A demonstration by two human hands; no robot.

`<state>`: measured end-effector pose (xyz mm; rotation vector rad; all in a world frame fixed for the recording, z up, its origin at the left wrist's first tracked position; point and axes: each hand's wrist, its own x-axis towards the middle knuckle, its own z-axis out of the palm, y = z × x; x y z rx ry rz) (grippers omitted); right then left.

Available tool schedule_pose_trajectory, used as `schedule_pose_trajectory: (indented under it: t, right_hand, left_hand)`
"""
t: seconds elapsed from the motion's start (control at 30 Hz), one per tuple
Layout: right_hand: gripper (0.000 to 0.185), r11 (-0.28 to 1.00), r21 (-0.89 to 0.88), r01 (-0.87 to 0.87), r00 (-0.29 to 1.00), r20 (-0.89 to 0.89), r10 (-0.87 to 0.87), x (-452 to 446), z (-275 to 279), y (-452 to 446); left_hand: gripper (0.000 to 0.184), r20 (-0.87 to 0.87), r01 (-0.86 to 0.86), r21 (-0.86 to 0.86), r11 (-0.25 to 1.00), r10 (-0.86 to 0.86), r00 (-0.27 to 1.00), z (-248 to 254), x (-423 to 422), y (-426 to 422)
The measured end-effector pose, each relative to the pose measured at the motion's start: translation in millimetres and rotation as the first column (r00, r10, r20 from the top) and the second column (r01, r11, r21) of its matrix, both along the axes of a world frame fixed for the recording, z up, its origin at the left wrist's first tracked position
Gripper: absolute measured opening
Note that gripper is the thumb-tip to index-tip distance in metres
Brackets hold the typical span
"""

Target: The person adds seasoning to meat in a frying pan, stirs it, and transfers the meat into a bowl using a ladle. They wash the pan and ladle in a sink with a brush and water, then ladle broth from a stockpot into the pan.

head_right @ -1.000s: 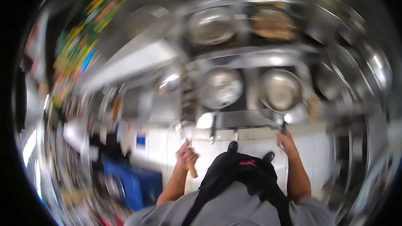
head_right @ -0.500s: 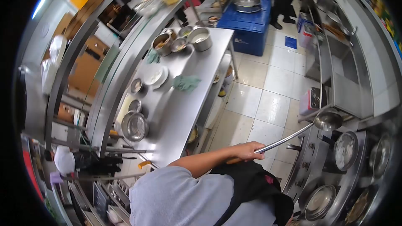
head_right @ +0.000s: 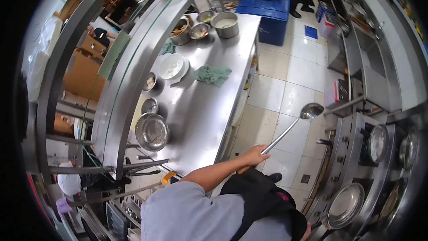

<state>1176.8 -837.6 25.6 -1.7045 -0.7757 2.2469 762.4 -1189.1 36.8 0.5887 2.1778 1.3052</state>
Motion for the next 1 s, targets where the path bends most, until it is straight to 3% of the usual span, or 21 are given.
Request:
schedule_pose_trajectory:
  t: [0.07, 0.1, 0.13, 0.17, 0.2, 0.23, 0.27, 0.3, 0.33, 0.43, 0.47, 0.53, 0.57, 0.67, 0.87, 0.93, 1.0]
  right_hand:
    - [0.034, 0.999, 0.009, 0.039, 0.999, -0.033, -0.039, 35, 5, -15]
    - [0.036, 0.997, 0.022, 0.069, 0.995, -0.074, -0.068, 57, 8, -28]
    - [0.038, 0.997, 0.024, 0.077, 0.986, -0.148, -0.073, 79, 8, -41]
    - [0.040, 0.999, 0.052, 0.011, 0.955, -0.297, 0.005, 99, 4, -53]
    - [0.043, 0.983, 0.061, 0.174, 0.979, -0.119, -0.166, 60, 46, -82]
    - [0.026, 0.963, -0.146, 0.225, 0.883, -0.388, -0.265, 28, 98, -100]
    - [0.018, 0.992, -0.002, 0.127, 0.981, -0.151, -0.125, 5, 127, -104]
    - [0.015, 0.992, -0.055, 0.114, 0.974, -0.190, -0.123, -5, 143, -109]
    - [0.021, 0.997, 0.037, 0.071, 0.964, -0.261, -0.059, -14, 167, -114]
    - [0.022, 0.988, 0.072, 0.140, 0.895, -0.436, -0.095, 1, 206, -117]
    - [0.022, 0.976, 0.076, 0.206, 0.879, -0.453, -0.150, 9, 214, -115]
    - [0.022, 0.964, 0.149, 0.221, 0.905, -0.399, -0.146, 27, 227, -111]
    - [0.021, 0.953, 0.172, 0.251, 0.899, -0.405, -0.163, 47, 233, -106]
    - [0.020, 0.914, 0.203, 0.351, 0.877, -0.412, -0.246, 117, 243, -80]
    - [0.022, 0.829, 0.272, 0.489, 0.822, -0.462, -0.333, 244, 259, -8]
    - [0.022, 0.791, 0.258, 0.555, 0.789, -0.463, -0.403, 274, 268, 12]
    - [0.023, 0.786, 0.245, 0.567, 0.779, -0.470, -0.416, 301, 271, 33]
  left_hand:
    - [0.029, -0.014, -0.009, -0.014, 1.000, 0.009, 1.000, 17, 3, 3]
    - [0.028, 0.037, 0.007, 0.064, 0.998, -0.009, 0.999, 32, 8, 8]
    - [0.027, 0.095, 0.059, 0.148, 0.987, -0.073, 0.993, 44, 12, 17]
    - [0.031, 0.025, 0.161, 0.111, 0.981, -0.165, 0.986, 44, 16, 27]
    - [0.034, -0.053, 0.283, 0.084, 0.955, -0.280, 0.959, 41, 22, 42]
    - [0.035, 0.129, 0.312, 0.057, 0.948, -0.317, 0.940, 44, 35, 57]
    - [0.031, -0.053, 0.400, 0.075, 0.913, -0.397, 0.916, 47, 45, 76]
    - [0.028, -0.074, 0.470, 0.087, 0.878, -0.464, 0.882, 64, 59, 97]
    - [0.026, -0.093, 0.516, 0.093, 0.851, -0.509, 0.856, 75, 74, 116]
    - [0.022, -0.111, 0.698, 0.198, 0.688, -0.692, 0.713, 39, 115, 175]
    - [0.022, -0.129, 0.745, 0.189, 0.639, -0.736, 0.664, 50, 121, 198]
    - [0.018, 0.092, 0.763, 0.304, 0.570, -0.815, 0.572, 101, 143, 234]
    - [0.017, 0.088, 0.798, 0.352, 0.489, -0.866, 0.492, 123, 162, 259]
    - [0.020, 0.100, 0.818, 0.406, 0.407, -0.910, 0.403, 208, 235, 350]
    - [0.052, -0.202, 0.944, 0.257, 0.209, -0.943, 0.264, 347, 396, 586]
    - [0.062, -0.358, 0.985, 0.115, 0.132, -0.919, 0.165, 367, 453, 673]
    - [0.065, -0.490, 0.979, -0.133, 0.157, -0.869, 0.073, 381, 507, 744]
